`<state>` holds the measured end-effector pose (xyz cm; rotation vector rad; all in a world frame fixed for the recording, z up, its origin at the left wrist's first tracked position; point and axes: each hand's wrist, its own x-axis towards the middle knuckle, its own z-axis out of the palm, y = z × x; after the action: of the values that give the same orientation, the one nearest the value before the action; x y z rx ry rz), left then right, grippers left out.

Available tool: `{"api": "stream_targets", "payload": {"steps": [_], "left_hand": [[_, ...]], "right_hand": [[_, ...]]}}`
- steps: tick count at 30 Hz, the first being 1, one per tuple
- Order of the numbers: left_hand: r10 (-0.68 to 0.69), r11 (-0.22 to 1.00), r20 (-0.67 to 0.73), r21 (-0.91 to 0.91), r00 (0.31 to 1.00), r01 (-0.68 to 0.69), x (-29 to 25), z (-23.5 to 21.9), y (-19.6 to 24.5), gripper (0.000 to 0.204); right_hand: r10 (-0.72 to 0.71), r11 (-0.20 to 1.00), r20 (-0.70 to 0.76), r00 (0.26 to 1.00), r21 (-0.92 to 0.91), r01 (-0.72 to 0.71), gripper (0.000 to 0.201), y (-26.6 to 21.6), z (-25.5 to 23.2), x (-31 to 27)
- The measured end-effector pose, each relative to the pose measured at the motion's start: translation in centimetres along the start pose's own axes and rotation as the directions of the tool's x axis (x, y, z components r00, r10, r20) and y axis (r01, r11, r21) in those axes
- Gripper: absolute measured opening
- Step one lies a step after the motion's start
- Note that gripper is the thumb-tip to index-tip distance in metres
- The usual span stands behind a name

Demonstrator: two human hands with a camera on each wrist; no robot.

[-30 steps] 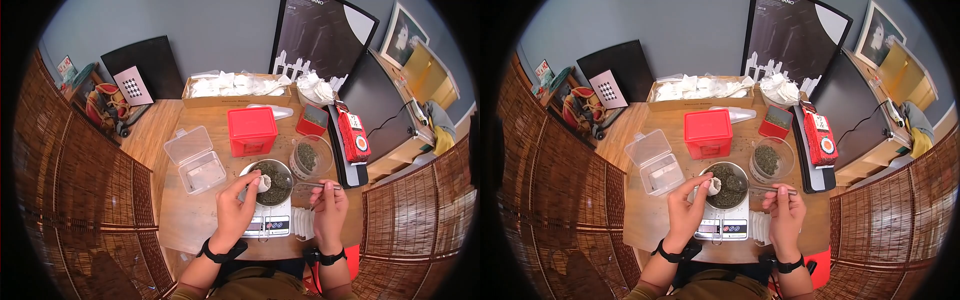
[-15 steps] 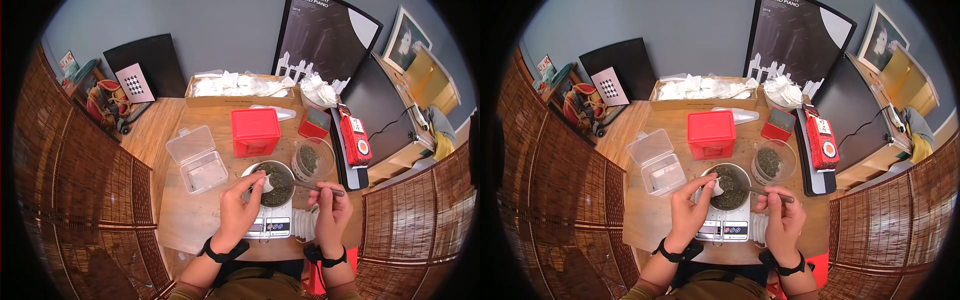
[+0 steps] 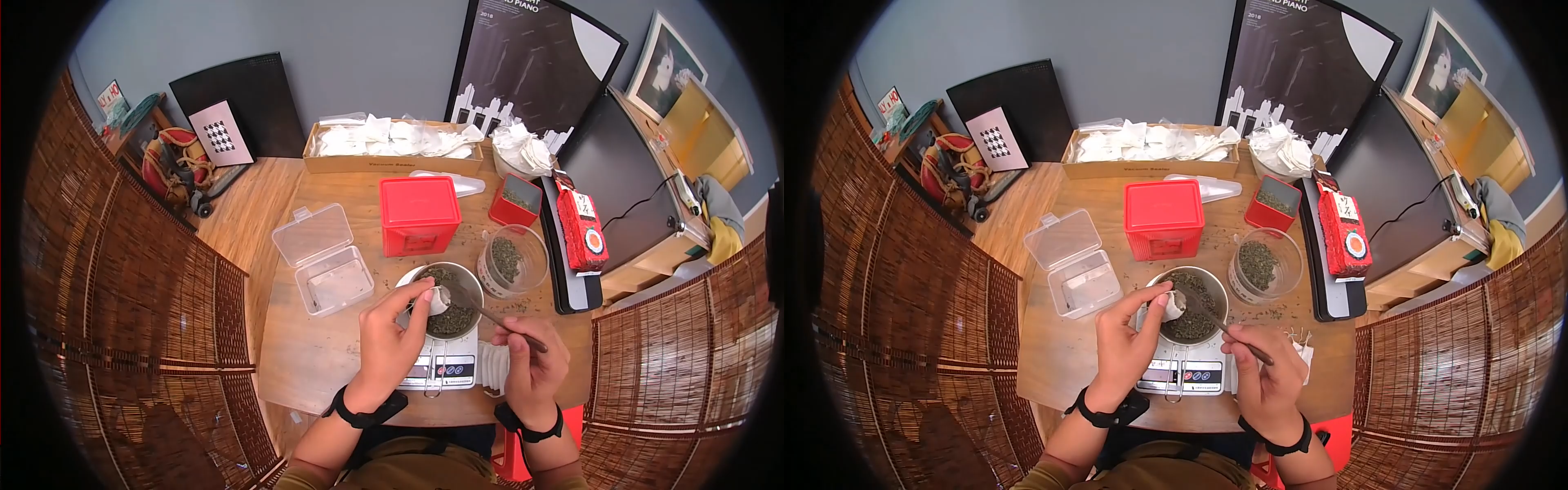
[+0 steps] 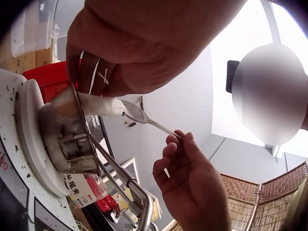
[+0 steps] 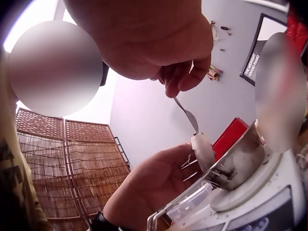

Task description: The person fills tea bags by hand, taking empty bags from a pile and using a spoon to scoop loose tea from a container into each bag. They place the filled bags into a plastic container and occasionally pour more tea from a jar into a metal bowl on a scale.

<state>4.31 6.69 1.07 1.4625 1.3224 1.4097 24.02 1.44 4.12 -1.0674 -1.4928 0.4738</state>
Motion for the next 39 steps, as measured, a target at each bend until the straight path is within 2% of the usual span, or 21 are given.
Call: {"api": "stream_targets", "payload": {"steps": [2,4,5,7,9,12,14,16,17,19,26,28,39], "left_hand": [[-0.033,0.999,-0.001,-0.010,0.999,0.033,0.0,-0.1,0.3,0.019],[-0.050,0.998,-0.003,-0.023,0.999,0.050,0.0,0.0,0.2,0.019],[-0.069,0.997,-0.005,-0.035,0.998,0.069,-0.1,0.0,0.1,0.020],[-0.039,0.999,0.005,-0.024,0.999,0.039,-0.1,0.0,-0.3,0.020],[-0.011,1.000,0.013,-0.014,1.000,0.011,0.0,0.0,-0.4,0.020],[-0.039,0.997,-0.008,-0.062,0.999,0.038,0.0,0.1,-0.5,0.020],[-0.046,0.989,-0.042,-0.143,0.998,0.040,0.0,0.2,-1.1,0.021],[-0.019,0.994,-0.019,-0.104,1.000,0.017,-0.1,0.2,-0.9,0.021],[0.009,0.998,0.004,-0.066,1.000,-0.009,-0.1,0.2,-0.8,0.021],[-0.015,0.996,-0.014,-0.093,1.000,0.013,-0.2,0.3,-0.9,0.021],[-0.017,0.997,-0.025,-0.079,1.000,0.015,-0.1,0.3,-0.8,0.020],[-0.015,0.997,-0.025,-0.078,1.000,0.013,-0.1,0.3,-0.8,0.020],[-0.023,0.995,-0.026,-0.095,0.999,0.021,0.0,0.2,-1.1,0.021]], "right_hand": [[-0.013,1.000,-0.005,1.000,-0.008,0.013,0.015,0.2,-0.1,-0.1],[0.133,0.991,-0.047,0.990,-0.027,-0.135,0.016,0.5,-0.4,0.0],[0.134,0.990,-0.051,0.990,-0.028,-0.136,0.016,0.9,-0.5,0.2],[0.162,0.981,0.056,0.985,-0.113,-0.155,0.018,1.8,-0.6,0.4],[0.147,0.981,0.063,0.987,-0.133,-0.138,0.018,2.4,-0.5,0.2],[0.148,0.973,0.109,0.983,-0.192,-0.125,0.018,2.2,-0.4,0.2],[0.164,0.965,0.145,0.976,-0.230,-0.128,0.017,2.6,-0.4,-0.1],[0.364,0.930,0.031,0.931,0.038,-0.365,0.019,3.8,-0.2,-1.3],[0.365,0.930,0.031,0.931,0.039,-0.366,0.019,4.0,-0.2,-1.4],[0.439,0.874,0.002,0.898,0.229,-0.428,0.022,4.3,-0.3,-1.4],[0.555,0.776,0.050,0.830,0.327,-0.538,0.025,5.5,-0.3,-1.6],[0.598,0.703,0.084,0.797,0.424,-0.571,0.025,6.0,-0.1,-1.9],[0.671,0.587,0.019,0.741,0.597,-0.547,0.028,6.4,-0.1,-2.3]]}}
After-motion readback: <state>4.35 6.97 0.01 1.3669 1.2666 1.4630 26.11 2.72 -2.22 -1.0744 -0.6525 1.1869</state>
